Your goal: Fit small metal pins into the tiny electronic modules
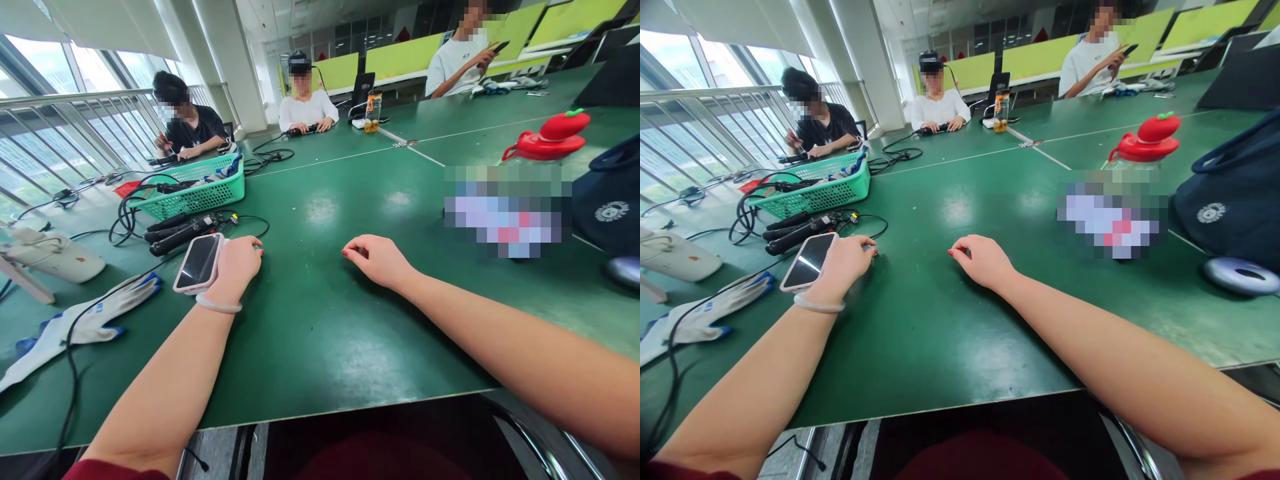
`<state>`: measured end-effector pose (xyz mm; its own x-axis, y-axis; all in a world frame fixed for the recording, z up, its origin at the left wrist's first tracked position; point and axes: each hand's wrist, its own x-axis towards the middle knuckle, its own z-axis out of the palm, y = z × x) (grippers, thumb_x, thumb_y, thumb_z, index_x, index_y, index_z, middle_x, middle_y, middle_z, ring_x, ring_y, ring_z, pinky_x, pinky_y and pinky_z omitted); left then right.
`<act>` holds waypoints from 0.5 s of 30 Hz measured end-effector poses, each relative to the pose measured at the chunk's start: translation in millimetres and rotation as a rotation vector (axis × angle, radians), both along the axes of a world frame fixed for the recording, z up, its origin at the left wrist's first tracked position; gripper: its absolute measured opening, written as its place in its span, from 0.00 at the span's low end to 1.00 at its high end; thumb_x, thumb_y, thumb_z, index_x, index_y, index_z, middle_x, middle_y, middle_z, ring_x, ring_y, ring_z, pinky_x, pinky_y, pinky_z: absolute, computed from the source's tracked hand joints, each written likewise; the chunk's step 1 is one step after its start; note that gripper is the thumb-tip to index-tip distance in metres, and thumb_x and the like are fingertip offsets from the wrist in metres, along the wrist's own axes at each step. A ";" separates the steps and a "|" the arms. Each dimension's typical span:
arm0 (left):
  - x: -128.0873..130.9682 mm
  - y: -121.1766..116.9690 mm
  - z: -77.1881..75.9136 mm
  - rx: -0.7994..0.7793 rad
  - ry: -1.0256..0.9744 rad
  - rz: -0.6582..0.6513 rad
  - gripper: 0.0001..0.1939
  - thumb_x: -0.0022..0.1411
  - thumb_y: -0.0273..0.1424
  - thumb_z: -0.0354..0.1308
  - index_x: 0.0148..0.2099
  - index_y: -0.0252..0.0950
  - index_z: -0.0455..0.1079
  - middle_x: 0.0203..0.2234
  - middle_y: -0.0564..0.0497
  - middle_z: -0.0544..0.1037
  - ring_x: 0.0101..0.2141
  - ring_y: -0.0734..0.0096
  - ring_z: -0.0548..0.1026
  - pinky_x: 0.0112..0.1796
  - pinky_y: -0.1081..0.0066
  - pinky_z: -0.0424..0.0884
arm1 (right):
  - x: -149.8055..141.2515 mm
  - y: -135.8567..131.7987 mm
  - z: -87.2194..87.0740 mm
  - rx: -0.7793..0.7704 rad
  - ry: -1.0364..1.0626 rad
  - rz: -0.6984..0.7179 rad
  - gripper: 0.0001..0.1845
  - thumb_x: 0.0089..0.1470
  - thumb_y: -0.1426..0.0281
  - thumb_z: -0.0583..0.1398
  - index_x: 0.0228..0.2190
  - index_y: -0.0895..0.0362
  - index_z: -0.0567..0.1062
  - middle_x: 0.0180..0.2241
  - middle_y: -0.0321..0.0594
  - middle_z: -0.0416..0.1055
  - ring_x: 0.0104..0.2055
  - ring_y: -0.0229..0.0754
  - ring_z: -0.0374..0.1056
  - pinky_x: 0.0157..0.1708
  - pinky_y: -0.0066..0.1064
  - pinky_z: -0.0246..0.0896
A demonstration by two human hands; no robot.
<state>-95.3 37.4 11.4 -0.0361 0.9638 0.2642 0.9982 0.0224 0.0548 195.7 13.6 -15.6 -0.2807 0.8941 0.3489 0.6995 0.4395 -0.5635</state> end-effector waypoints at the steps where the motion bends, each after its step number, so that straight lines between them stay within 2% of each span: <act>1: 0.3 -0.2 0.2 0.009 -0.016 -0.006 0.13 0.56 0.34 0.54 0.41 0.38 0.77 0.32 0.43 0.80 0.37 0.55 0.76 0.41 0.60 0.70 | 0.0 0.0 0.0 -0.001 -0.001 0.000 0.13 0.56 0.63 0.54 0.28 0.54 0.75 0.28 0.37 0.72 0.29 0.38 0.64 0.31 0.31 0.57; 4: 0.4 0.7 0.4 0.020 -0.055 -0.017 0.16 0.57 0.32 0.53 0.44 0.35 0.76 0.38 0.40 0.79 0.40 0.55 0.75 0.45 0.61 0.69 | 0.1 -0.2 0.1 -0.013 -0.003 0.000 0.13 0.56 0.63 0.54 0.28 0.55 0.75 0.28 0.37 0.72 0.29 0.38 0.63 0.31 0.31 0.57; 7: -0.9 4.3 -0.1 0.046 -0.131 0.027 0.19 0.58 0.32 0.53 0.49 0.29 0.73 0.46 0.35 0.75 0.47 0.52 0.72 0.49 0.60 0.65 | 0.1 -0.3 -0.1 -0.025 -0.006 -0.006 0.13 0.56 0.63 0.54 0.28 0.54 0.75 0.29 0.37 0.72 0.29 0.38 0.63 0.31 0.30 0.57; 11: -2.1 10.2 -5.5 0.013 -0.237 0.086 0.17 0.62 0.32 0.47 0.46 0.30 0.72 0.43 0.36 0.76 0.48 0.53 0.72 0.49 0.59 0.65 | 0.0 0.5 -1.7 -0.023 -0.014 0.001 0.13 0.56 0.62 0.54 0.29 0.54 0.75 0.29 0.37 0.72 0.29 0.38 0.63 0.31 0.30 0.57; 15: 3.6 13.3 -17.3 -0.051 -0.287 0.073 0.17 0.64 0.29 0.39 0.45 0.28 0.68 0.42 0.33 0.75 0.46 0.53 0.72 0.47 0.57 0.66 | -0.1 0.8 -2.7 -0.019 -0.010 0.025 0.12 0.56 0.63 0.54 0.29 0.54 0.75 0.29 0.36 0.72 0.29 0.38 0.64 0.31 0.30 0.57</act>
